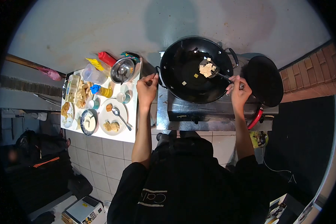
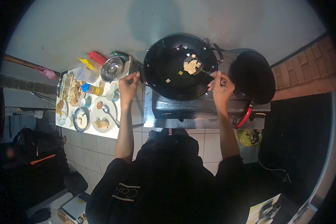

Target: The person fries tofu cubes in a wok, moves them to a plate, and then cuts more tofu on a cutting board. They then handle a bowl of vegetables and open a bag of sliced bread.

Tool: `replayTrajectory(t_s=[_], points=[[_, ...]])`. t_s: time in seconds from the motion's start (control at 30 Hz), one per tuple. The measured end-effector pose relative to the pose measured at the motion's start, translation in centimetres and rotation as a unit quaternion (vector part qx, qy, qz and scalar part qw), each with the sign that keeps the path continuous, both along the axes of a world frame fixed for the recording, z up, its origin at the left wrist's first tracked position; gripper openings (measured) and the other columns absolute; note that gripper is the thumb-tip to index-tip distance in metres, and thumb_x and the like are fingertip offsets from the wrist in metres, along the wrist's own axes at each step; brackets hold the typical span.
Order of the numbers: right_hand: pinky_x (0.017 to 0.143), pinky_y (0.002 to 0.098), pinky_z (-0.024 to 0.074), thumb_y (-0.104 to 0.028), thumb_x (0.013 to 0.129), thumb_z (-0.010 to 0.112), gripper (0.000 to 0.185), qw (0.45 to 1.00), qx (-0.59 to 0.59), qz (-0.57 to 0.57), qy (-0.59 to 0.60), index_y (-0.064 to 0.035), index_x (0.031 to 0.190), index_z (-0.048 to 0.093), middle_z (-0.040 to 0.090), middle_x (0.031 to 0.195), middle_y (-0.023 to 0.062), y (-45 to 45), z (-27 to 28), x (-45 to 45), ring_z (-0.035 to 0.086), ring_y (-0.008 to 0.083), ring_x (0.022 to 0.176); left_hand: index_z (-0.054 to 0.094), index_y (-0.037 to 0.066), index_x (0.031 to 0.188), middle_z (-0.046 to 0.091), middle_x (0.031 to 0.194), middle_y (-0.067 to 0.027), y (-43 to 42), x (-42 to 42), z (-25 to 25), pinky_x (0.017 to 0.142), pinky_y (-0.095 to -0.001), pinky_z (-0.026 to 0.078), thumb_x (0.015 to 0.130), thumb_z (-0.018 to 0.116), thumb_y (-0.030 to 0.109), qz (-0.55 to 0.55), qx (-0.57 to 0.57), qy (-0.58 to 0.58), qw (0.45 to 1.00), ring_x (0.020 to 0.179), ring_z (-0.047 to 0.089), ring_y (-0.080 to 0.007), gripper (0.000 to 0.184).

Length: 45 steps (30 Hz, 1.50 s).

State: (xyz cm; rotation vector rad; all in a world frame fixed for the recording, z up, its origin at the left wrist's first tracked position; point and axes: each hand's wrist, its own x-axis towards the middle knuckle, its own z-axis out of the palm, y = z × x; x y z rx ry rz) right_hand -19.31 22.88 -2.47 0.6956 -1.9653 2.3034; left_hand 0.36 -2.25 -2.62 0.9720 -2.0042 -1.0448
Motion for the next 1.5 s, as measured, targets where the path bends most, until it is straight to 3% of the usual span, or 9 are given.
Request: replayTrajectory(t_s=[0.6,0.67,0.8,0.87,1.13,1.23,1.5], points=[[0.038,0.0215,0.0422,-0.008,0.092,0.053,0.019,0.999,0.018,0.015,0.035,0.0044,0.08,0.059,0.064,0.075,0.0082,-0.7,-0.9,-0.1,0.056,0.0096,0.046,0.068,-0.003,0.095,0.065,0.073,-0.0157,0.1,-0.1,0.2,0.058,-0.0281,0.045,0.08,0.07,0.021,-0.005,0.006,0.0,1.0,0.061,0.059,-0.0152,0.028],[0.038,0.0215,0.0417,-0.008,0.092,0.053,0.018,0.998,0.025,0.022,0.051,0.0042,0.08,0.06,0.064,0.074,0.0075,-0.9,-0.8,-0.3,0.056,0.0093,0.046,0.067,-0.005,0.098,0.067,0.075,-0.0112,0.2,-0.1,0.6,0.067,-0.0271,0.046,0.084,0.067,0.022,-0.007,0.019,-0.033,0.999,0.07,0.059,-0.0124,0.03],[0.039,0.0212,0.0403,-0.007,0.091,0.054,0.016,0.994,0.064,0.038,0.078,0.0035,0.081,0.061,0.062,0.071,0.0057,-1.0,-0.4,-0.4,0.055,0.008,0.047,0.067,-0.004,0.097,0.067,0.075,-0.0111,0.1,-0.1,0.4,0.067,-0.027,0.046,0.084,0.067,0.022,-0.005,0.011,-0.035,0.999,0.07,0.059,-0.0122,0.03],[0.039,0.0211,0.0403,-0.007,0.091,0.054,0.016,0.993,0.065,0.045,0.083,0.0033,0.081,0.061,0.062,0.07,0.0054,-1.1,-0.4,-0.3,0.054,0.0077,0.047,0.068,-0.003,0.093,0.065,0.074,-0.0166,0.0,-0.2,0.1,0.058,-0.0295,0.045,0.08,0.07,0.021,-0.001,0.01,-0.009,1.0,0.062,0.06,-0.0176,0.028],[0.039,0.0209,0.0396,-0.008,0.091,0.055,0.016,0.991,0.079,0.075,0.071,0.0026,0.08,0.061,0.062,0.07,0.0045,-1.0,-0.5,0.0,0.053,0.0066,0.047,0.069,-0.003,0.093,0.065,0.073,-0.0165,0.0,-0.3,0.0,0.058,-0.0293,0.045,0.08,0.071,0.021,0.002,-0.014,0.005,1.0,0.061,0.059,-0.0171,0.028],[0.039,0.02,0.0395,-0.006,0.093,0.05,0.018,0.986,0.111,0.096,0.072,0.0038,0.081,0.059,0.063,0.079,0.009,-0.9,-0.3,0.2,0.053,0.0079,0.047,0.069,-0.003,0.093,0.065,0.073,-0.0163,0.0,-0.3,0.0,0.058,-0.0292,0.045,0.08,0.071,0.021,0.003,-0.01,0.003,1.0,0.061,0.059,-0.017,0.027],[0.037,0.0196,0.0373,-0.011,0.093,0.053,0.022,0.988,0.1,0.111,0.034,0.002,0.076,0.06,0.061,0.068,0.0036,-1.1,0.0,1.1,0.052,0.0055,0.046,0.069,-0.002,0.093,0.064,0.072,-0.0154,0.3,-0.2,0.3,0.057,-0.0288,0.044,0.08,0.07,0.021,0.002,-0.011,-0.004,1.0,0.06,0.058,-0.016,0.026]])
